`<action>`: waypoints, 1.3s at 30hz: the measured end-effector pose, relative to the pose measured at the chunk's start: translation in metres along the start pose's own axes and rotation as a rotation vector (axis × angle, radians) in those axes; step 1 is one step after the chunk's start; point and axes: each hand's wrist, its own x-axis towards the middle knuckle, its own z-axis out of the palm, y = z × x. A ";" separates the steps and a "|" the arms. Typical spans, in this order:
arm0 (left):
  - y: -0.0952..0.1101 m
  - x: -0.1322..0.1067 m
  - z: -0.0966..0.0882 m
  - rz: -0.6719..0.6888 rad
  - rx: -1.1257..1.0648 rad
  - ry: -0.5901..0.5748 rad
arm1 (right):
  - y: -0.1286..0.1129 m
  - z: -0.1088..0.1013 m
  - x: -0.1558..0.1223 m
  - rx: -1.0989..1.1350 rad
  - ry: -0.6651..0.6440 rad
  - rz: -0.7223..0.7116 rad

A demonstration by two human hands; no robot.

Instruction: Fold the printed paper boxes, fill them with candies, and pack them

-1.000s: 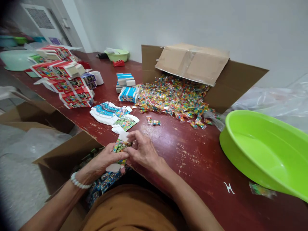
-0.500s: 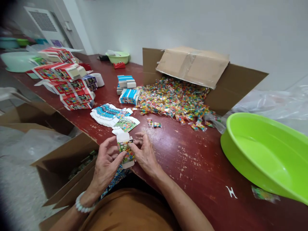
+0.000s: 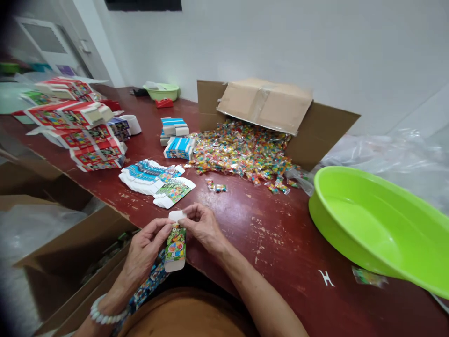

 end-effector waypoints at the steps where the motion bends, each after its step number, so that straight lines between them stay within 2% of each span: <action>1: 0.000 0.001 0.001 -0.004 -0.033 0.001 | 0.001 0.000 0.001 0.010 -0.016 -0.009; 5: 0.005 0.001 0.008 -0.119 -0.295 0.041 | 0.005 -0.002 0.002 -0.134 -0.046 -0.139; 6: 0.007 0.000 0.010 -0.185 -0.361 0.022 | 0.006 -0.002 0.000 -0.156 -0.022 -0.177; 8: 0.011 -0.003 0.013 -0.344 -0.462 -0.091 | 0.005 -0.002 -0.003 -0.190 0.019 -0.226; 10: 0.014 -0.005 0.016 -0.472 -0.510 -0.202 | 0.000 -0.003 -0.008 -0.278 -0.011 -0.260; 12: 0.015 -0.006 0.018 -0.525 -0.518 -0.191 | -0.004 -0.004 -0.011 -0.384 -0.073 -0.296; 15: 0.014 -0.005 0.019 -0.496 -0.496 -0.161 | -0.008 -0.004 -0.010 -0.380 -0.104 -0.249; 21: 0.007 -0.001 0.017 -0.339 -0.388 -0.220 | -0.018 -0.001 0.007 -0.285 -0.110 -0.118; 24: 0.007 0.002 0.014 -0.329 -0.341 -0.234 | -0.025 0.001 0.010 -0.184 -0.115 -0.063; 29: 0.011 0.003 0.010 -0.309 -0.269 -0.232 | -0.025 0.002 0.008 -0.188 -0.098 -0.021; 34: 0.012 0.004 0.009 -0.281 -0.253 -0.222 | -0.021 -0.001 0.006 -0.149 -0.207 -0.062; 37: 0.011 0.004 0.010 -0.324 -0.341 -0.226 | -0.016 -0.002 -0.001 -0.189 -0.301 -0.082; 39: 0.010 0.003 0.013 -0.376 -0.431 -0.230 | -0.009 -0.002 -0.007 -0.267 -0.297 -0.130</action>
